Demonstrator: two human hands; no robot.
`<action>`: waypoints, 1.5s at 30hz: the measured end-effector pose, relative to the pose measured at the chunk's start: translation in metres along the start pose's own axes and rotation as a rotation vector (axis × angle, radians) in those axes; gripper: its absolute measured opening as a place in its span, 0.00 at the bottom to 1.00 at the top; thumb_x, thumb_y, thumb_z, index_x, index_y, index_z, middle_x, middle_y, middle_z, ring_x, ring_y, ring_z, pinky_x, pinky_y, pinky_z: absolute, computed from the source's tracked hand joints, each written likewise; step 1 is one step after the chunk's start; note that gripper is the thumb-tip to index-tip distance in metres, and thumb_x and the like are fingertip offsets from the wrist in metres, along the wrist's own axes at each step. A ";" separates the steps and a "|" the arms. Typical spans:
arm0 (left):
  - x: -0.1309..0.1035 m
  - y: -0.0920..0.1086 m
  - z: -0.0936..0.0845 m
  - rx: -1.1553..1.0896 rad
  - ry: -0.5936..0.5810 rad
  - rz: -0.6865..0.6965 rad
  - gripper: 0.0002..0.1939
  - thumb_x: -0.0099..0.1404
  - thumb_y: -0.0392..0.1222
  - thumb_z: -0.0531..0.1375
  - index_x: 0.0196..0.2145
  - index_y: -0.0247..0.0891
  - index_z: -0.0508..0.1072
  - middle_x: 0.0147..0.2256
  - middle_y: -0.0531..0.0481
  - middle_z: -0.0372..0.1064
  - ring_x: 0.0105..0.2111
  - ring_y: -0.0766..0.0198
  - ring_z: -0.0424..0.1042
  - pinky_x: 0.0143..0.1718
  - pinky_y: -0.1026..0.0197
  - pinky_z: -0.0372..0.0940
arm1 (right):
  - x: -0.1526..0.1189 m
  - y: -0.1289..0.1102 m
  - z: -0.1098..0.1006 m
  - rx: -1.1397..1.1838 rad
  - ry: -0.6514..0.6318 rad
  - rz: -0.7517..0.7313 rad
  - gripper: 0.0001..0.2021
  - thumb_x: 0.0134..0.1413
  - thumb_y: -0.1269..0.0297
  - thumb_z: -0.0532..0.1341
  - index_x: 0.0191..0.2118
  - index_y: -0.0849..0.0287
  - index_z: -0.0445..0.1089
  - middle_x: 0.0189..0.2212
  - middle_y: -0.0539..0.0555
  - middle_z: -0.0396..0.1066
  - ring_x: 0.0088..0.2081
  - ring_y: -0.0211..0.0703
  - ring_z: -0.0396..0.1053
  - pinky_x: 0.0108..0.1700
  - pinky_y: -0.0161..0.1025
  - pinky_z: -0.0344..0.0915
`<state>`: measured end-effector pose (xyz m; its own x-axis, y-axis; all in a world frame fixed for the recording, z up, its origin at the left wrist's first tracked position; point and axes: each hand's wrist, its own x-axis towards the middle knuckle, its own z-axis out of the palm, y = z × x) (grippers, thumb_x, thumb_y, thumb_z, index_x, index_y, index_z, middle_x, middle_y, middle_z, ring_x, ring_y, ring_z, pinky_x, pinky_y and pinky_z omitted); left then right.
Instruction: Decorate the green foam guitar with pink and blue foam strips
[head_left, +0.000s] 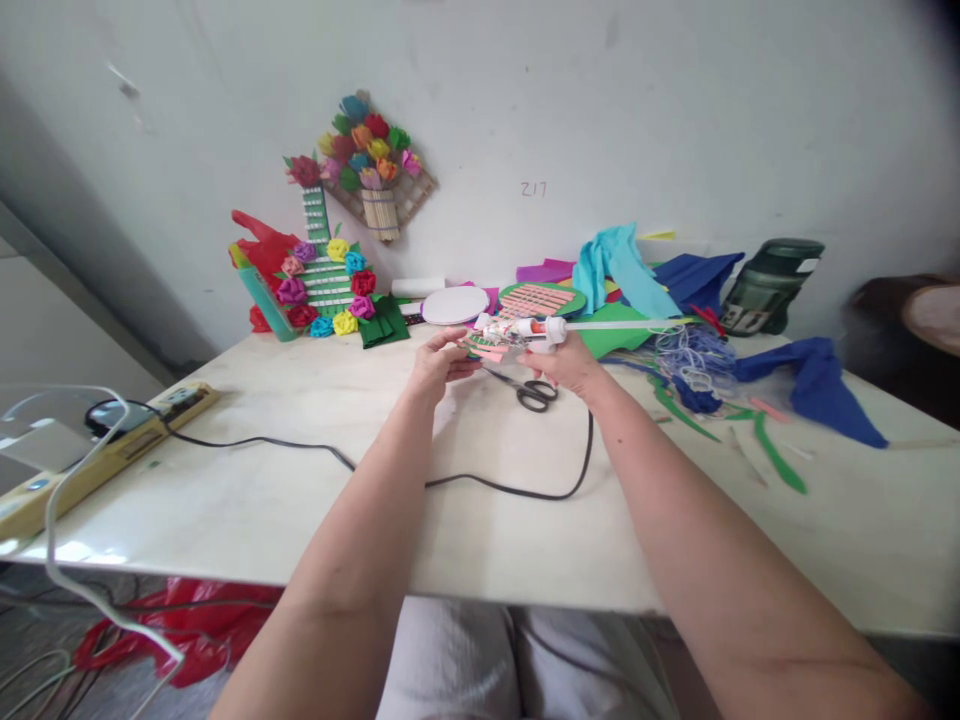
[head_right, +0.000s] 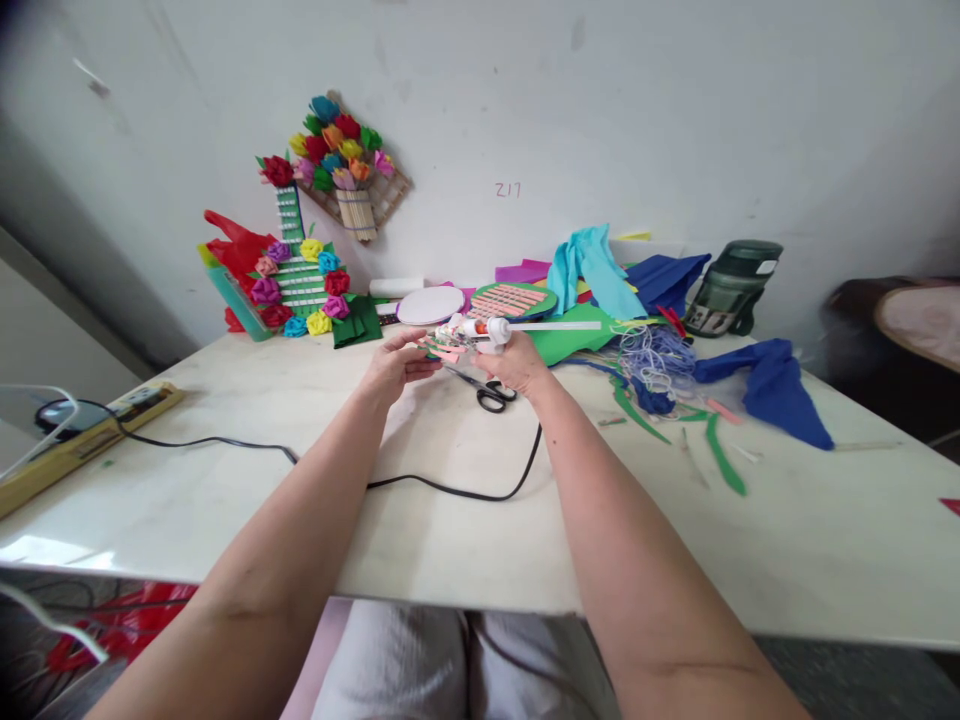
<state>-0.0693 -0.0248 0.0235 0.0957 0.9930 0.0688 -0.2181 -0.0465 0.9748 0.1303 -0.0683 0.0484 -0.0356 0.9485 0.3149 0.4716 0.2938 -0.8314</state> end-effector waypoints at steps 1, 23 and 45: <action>0.000 0.000 0.001 0.008 0.011 0.002 0.24 0.44 0.35 0.62 0.42 0.37 0.69 0.26 0.47 0.74 0.26 0.58 0.75 0.27 0.61 0.68 | 0.000 -0.001 0.000 -0.001 -0.002 0.005 0.08 0.36 0.62 0.61 0.22 0.61 0.68 0.14 0.49 0.64 0.15 0.35 0.59 0.15 0.32 0.54; 0.008 -0.005 -0.004 -0.042 0.008 0.014 0.16 0.45 0.39 0.56 0.35 0.36 0.68 0.27 0.46 0.74 0.30 0.54 0.76 0.36 0.55 0.67 | -0.001 -0.003 -0.002 0.007 -0.032 0.020 0.07 0.35 0.63 0.61 0.20 0.60 0.65 0.12 0.48 0.62 0.13 0.33 0.56 0.14 0.31 0.52; 0.006 -0.004 -0.005 -0.109 -0.039 0.062 0.16 0.46 0.35 0.59 0.36 0.34 0.69 0.28 0.46 0.74 0.32 0.57 0.75 0.38 0.56 0.67 | 0.004 0.009 0.004 -0.596 0.097 -0.155 0.17 0.41 0.57 0.60 0.40 0.55 0.73 0.34 0.54 0.75 0.34 0.48 0.70 0.31 0.36 0.62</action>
<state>-0.0728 -0.0176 0.0188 0.1165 0.9835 0.1385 -0.3287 -0.0934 0.9398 0.1305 -0.0613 0.0405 -0.0757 0.8767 0.4751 0.8791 0.2835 -0.3831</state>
